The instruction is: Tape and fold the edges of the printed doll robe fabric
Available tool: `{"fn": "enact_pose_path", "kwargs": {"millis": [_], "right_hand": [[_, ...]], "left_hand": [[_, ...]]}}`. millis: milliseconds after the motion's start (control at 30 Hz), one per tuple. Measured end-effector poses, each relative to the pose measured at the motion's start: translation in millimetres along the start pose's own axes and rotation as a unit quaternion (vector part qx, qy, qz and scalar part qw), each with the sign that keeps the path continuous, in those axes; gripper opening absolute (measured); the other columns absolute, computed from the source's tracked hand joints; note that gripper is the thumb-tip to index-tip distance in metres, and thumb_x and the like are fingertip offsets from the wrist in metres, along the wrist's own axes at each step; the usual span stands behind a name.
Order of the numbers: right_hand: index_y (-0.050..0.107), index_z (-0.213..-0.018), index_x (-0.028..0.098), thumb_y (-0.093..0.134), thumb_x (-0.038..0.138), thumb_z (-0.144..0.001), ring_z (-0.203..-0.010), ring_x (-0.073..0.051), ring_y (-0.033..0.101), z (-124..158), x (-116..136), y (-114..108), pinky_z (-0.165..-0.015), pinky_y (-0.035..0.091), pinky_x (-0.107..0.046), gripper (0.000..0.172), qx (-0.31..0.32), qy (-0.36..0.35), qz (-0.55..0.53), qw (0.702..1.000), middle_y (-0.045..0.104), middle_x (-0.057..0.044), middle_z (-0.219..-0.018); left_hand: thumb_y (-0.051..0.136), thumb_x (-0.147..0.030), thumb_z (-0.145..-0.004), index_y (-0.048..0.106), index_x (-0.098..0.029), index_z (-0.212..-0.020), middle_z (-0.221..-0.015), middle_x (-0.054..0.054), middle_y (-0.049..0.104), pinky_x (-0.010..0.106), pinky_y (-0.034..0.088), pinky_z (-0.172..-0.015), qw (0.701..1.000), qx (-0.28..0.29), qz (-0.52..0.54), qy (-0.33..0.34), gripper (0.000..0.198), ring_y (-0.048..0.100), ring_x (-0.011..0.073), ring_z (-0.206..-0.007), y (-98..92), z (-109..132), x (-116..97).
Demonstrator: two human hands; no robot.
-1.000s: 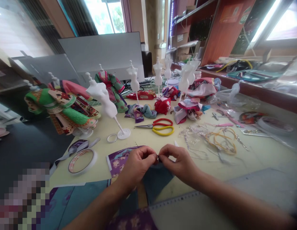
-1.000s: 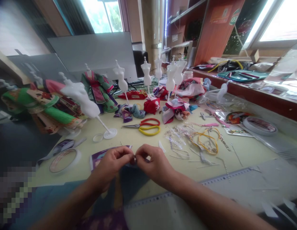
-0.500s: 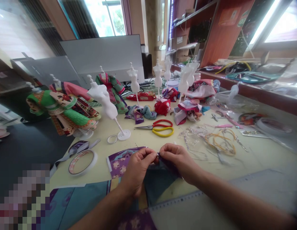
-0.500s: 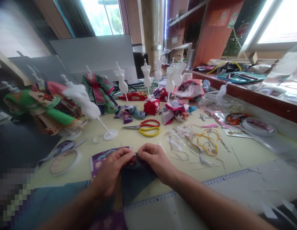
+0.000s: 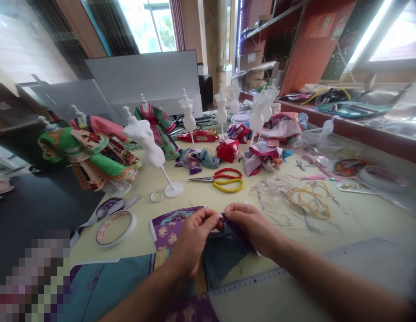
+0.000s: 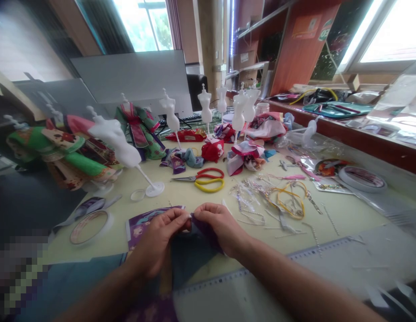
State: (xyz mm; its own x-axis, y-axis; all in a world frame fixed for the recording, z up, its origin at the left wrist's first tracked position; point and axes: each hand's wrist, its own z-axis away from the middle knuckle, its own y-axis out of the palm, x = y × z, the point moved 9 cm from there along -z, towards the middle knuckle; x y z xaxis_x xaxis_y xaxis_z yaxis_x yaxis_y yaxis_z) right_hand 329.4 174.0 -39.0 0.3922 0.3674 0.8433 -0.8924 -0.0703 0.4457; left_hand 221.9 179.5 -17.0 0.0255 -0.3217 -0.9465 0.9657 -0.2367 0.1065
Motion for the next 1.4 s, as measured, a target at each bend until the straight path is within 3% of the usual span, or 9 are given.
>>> {"fn": "enact_pose_path", "kwargs": {"millis": [400, 667, 833, 1000, 1100, 1300, 1400], "right_hand": [[0.059, -0.076, 0.018, 0.066, 0.028, -0.073, -0.064, -0.013, 0.057, -1.6, -0.2, 0.5, -0.059, 0.040, -0.023, 0.013, 0.007, -0.004, -0.001, 1.000, 0.059, 0.001, -0.063], [0.059, -0.074, 0.017, 0.060, 0.032, -0.078, -0.052, -0.009, 0.047, 2.7, 13.4, -0.5, -0.048, 0.033, -0.021, 0.016, -0.012, -0.059, 0.122, 0.991, 0.061, 0.000, -0.064], [0.063, -0.073, 0.018, 0.058, 0.026, -0.077, -0.063, -0.012, 0.053, 11.3, 36.2, 5.2, -0.059, 0.039, -0.025, 0.011, -0.037, -0.170, 0.248, 0.953, 0.063, -0.001, -0.068], [0.060, -0.072, 0.018, 0.063, 0.026, -0.074, -0.064, -0.015, 0.053, 22.9, 49.1, 10.0, -0.060, 0.039, -0.028, 0.008, -0.090, -0.273, 0.370, 0.883, 0.061, -0.002, -0.068], [0.059, -0.073, 0.018, 0.061, 0.025, -0.076, -0.063, -0.015, 0.053, 26.0, 52.2, 11.5, -0.060, 0.040, -0.029, 0.007, -0.110, -0.310, 0.413, 0.849, 0.061, -0.002, -0.069], [0.058, -0.071, 0.019, 0.056, 0.021, -0.078, -0.062, -0.013, 0.054, 22.6, 53.4, 6.6, -0.056, 0.041, -0.025, 0.007, -0.104, -0.295, 0.377, 0.872, 0.061, 0.000, -0.066], [0.059, -0.074, 0.018, 0.056, 0.024, -0.080, -0.063, -0.013, 0.055, 18.2, 50.3, 4.7, -0.057, 0.044, -0.024, 0.008, -0.080, -0.273, 0.348, 0.893, 0.060, 0.001, -0.066]], "left_hand": [[0.060, -0.034, -0.082, 0.058, -0.016, -0.076, -0.071, -0.001, 0.059, 0.024, 0.036, -0.071, 1.000, 0.006, 0.003, 0.008, 0.019, 0.048, 0.0107, -0.071, 0.0, -0.1, 1.9], [0.060, -0.033, -0.081, 0.059, -0.016, -0.072, -0.068, -0.002, 0.057, 0.022, 0.036, -0.063, 1.000, -0.008, -0.018, 0.011, 0.020, 0.046, 0.0088, -0.064, -1.0, 1.1, -1.5], [0.062, -0.032, -0.079, 0.062, -0.015, -0.074, -0.069, -0.001, 0.061, 0.022, 0.039, -0.064, 0.999, -0.016, -0.034, 0.022, 0.019, 0.051, 0.0101, -0.065, -2.7, 2.7, -4.6], [0.060, -0.035, -0.081, 0.066, -0.015, -0.085, -0.078, 0.003, 0.067, 0.025, 0.044, -0.071, 0.998, -0.002, -0.046, 0.044, 0.022, 0.058, 0.0155, -0.076, 1.7, 4.4, -8.9], [0.055, -0.037, -0.084, 0.068, -0.015, -0.084, -0.079, 0.003, 0.069, 0.027, 0.044, -0.074, 0.991, -0.005, -0.108, 0.081, 0.025, 0.060, 0.0170, -0.079, 3.0, 7.0, -16.7], [0.054, -0.032, -0.084, 0.065, -0.017, -0.089, -0.090, 0.004, 0.068, 0.027, 0.045, -0.077, 0.956, -0.067, -0.231, 0.166, 0.019, 0.061, 0.0192, -0.087, -4.5, 11.6, -35.5], [0.056, -0.032, -0.081, 0.062, -0.019, -0.098, -0.101, 0.004, 0.066, 0.027, 0.046, -0.075, 0.951, -0.051, -0.257, 0.164, 0.022, 0.060, 0.0207, -0.094, -1.8, 8.0, -34.3]]}}
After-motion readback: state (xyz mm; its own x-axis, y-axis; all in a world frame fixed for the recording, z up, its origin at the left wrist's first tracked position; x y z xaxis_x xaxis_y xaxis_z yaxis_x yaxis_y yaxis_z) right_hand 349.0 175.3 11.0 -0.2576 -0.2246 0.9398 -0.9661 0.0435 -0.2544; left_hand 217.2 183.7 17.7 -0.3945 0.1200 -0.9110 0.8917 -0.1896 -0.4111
